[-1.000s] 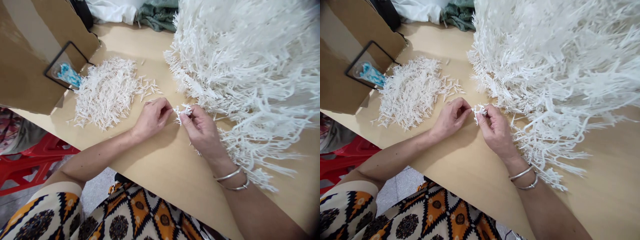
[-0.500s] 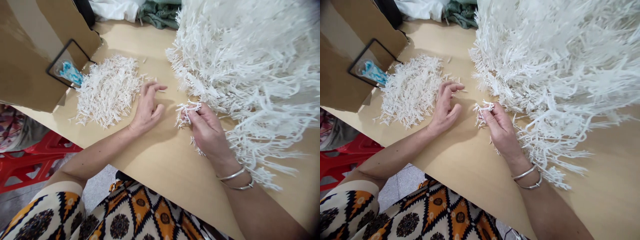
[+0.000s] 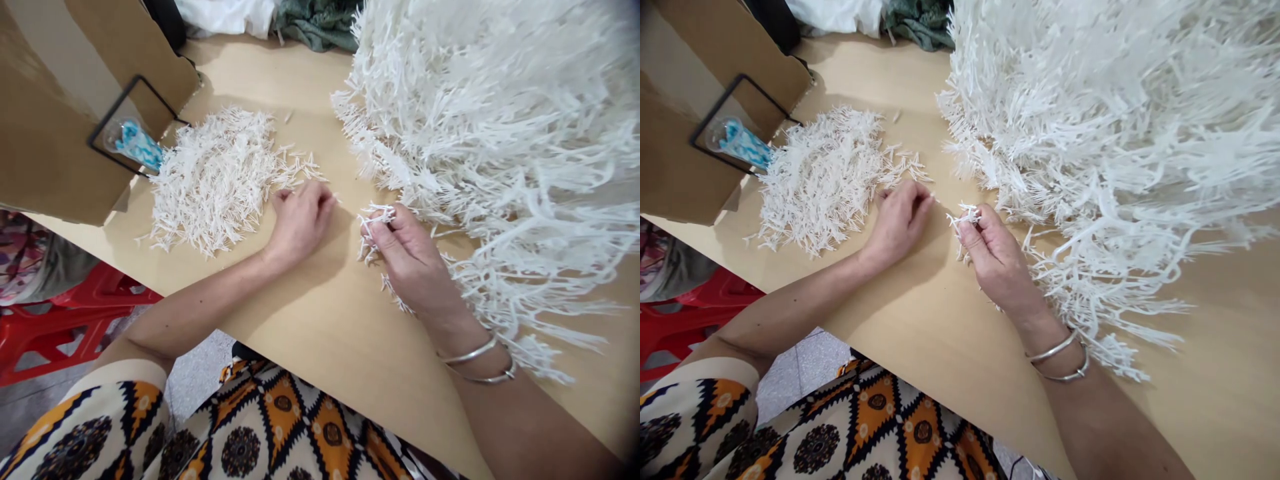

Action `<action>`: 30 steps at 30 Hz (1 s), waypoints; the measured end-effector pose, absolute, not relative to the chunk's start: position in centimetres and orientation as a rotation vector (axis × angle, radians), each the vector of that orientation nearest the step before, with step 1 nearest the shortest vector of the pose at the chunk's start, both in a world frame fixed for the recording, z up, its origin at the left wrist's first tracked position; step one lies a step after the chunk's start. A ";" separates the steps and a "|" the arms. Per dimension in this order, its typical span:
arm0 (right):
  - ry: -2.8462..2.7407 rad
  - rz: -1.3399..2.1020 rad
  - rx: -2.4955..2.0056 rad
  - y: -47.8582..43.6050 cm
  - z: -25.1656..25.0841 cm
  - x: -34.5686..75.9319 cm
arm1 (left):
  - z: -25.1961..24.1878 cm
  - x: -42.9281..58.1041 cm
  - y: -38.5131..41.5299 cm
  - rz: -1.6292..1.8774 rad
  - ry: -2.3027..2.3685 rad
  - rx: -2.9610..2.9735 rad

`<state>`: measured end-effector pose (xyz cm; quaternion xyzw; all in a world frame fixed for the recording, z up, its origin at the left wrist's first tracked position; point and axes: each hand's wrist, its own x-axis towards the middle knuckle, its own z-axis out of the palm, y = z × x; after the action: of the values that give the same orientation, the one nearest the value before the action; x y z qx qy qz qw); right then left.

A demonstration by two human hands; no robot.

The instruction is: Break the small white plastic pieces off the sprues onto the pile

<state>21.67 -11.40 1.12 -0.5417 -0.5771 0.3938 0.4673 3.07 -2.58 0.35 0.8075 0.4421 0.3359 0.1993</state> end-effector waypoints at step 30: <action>-1.285 1.046 -1.274 -11.0 1.3 20.9 | 1.9 2.7 -3.3 0.941 0.835 2.243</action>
<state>20.91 -11.01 1.33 -0.5274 -0.5319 0.4328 0.5017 2.73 -3.35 1.91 0.8370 0.3116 0.3512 0.2809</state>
